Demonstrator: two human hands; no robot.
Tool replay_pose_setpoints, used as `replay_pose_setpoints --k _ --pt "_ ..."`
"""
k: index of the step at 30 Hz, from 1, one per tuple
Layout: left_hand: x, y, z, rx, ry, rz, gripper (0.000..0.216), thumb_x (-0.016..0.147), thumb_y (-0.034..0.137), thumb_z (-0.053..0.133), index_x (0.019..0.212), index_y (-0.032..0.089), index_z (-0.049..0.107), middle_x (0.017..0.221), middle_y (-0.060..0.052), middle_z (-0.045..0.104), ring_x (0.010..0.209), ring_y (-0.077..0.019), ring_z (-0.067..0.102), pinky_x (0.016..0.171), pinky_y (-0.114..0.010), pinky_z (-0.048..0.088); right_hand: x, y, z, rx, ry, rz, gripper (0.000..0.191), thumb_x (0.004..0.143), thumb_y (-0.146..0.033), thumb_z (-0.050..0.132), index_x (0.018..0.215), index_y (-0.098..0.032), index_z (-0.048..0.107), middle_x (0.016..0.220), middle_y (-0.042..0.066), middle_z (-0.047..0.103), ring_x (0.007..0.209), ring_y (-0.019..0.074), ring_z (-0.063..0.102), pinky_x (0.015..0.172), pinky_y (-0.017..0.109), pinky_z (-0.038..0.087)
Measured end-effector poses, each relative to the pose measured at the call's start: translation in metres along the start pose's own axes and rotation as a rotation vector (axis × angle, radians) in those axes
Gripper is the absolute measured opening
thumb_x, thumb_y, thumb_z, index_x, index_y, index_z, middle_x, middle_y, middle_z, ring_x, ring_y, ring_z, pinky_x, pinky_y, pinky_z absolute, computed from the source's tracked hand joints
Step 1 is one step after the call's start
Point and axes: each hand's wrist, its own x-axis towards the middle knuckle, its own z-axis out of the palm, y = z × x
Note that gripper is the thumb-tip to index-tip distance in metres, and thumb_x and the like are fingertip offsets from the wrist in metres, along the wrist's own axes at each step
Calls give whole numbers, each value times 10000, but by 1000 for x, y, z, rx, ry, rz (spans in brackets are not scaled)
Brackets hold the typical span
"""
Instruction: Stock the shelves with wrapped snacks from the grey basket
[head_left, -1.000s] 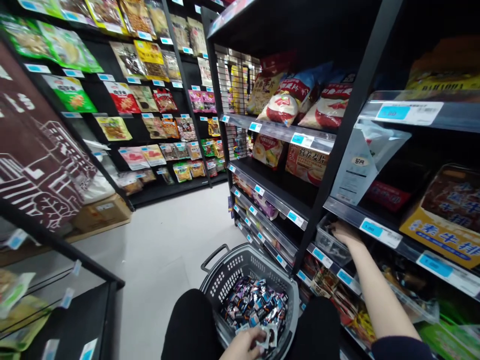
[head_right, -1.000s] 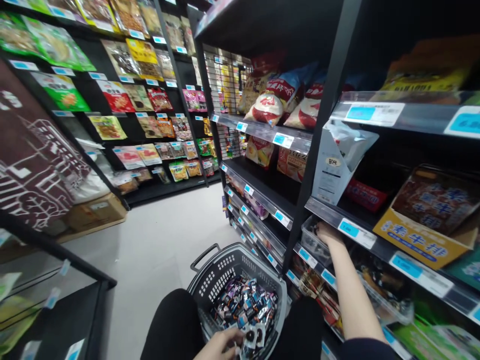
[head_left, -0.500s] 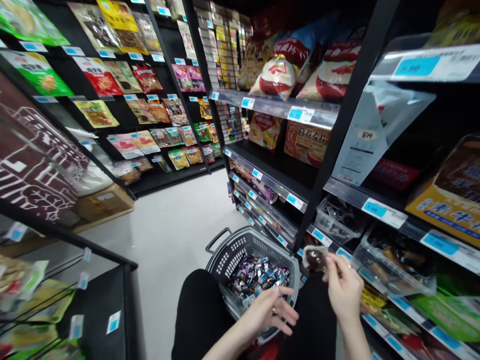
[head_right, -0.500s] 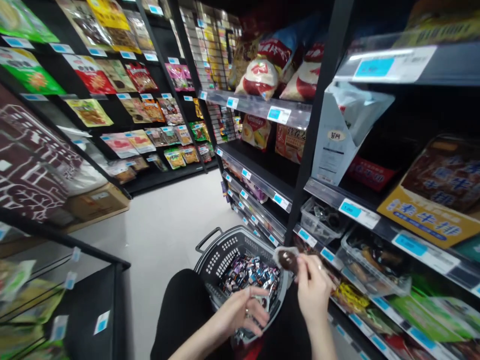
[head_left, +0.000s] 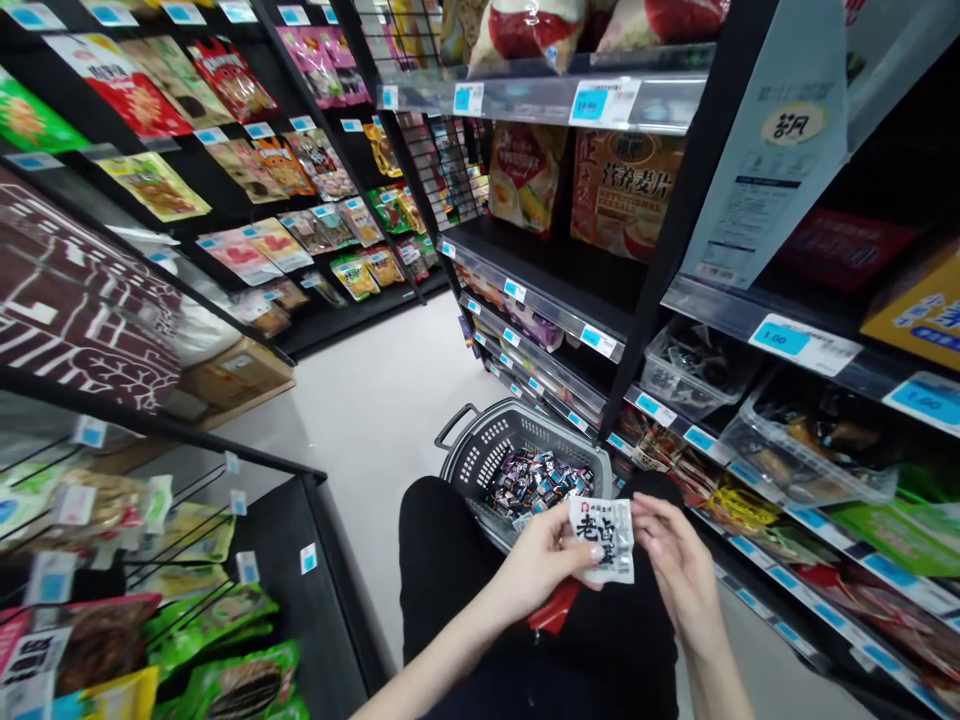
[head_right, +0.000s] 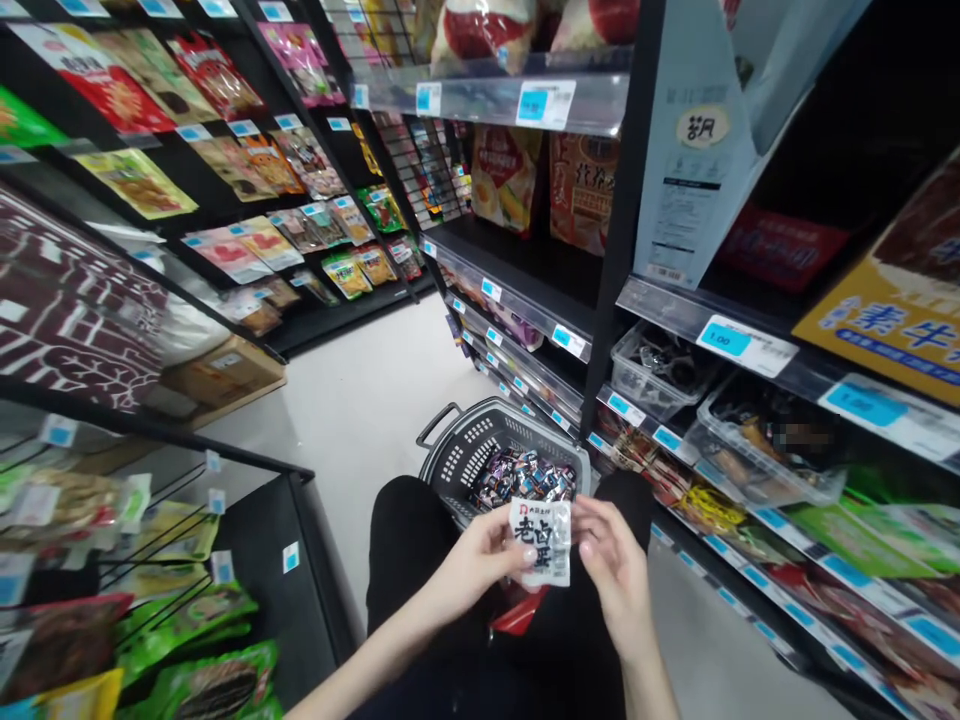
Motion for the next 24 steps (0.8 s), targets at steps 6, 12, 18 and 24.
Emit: replay_pose_setpoints --k 6,12,18,24 --pt "-1 0 2 60 -23 -39 407 656 303 717 964 87 561 737 -42 639 595 -136 610 521 -237 518 -8 1 4 -84 -33 206 251 745 -379 646 879 -167 627 750 57 666 661 174 617 623 270 514" --pt "3 -11 4 176 27 -3 458 748 399 622 1078 104 504 791 -51 620 584 -128 590 550 -268 504 -20 5 13 -404 152 -10 158 794 -332 587 848 -187 622 670 34 636 590 155 599 554 246 496" --pt "10 -37 5 -256 -48 25 765 666 505 676 1285 211 337 1189 -108 533 783 -117 579 735 -256 446 -27 4 45 -887 107 -663 219 789 -127 561 995 -178 615 797 70 687 706 189 648 680 299 528" --pt "9 -28 1 -571 -194 -62 639 776 569 492 1186 80 471 967 -150 629 767 -152 604 721 -257 436 -27 -3 49 -997 -117 -879 417 768 -93 569 1183 -113 528 876 104 694 817 220 649 753 340 535"
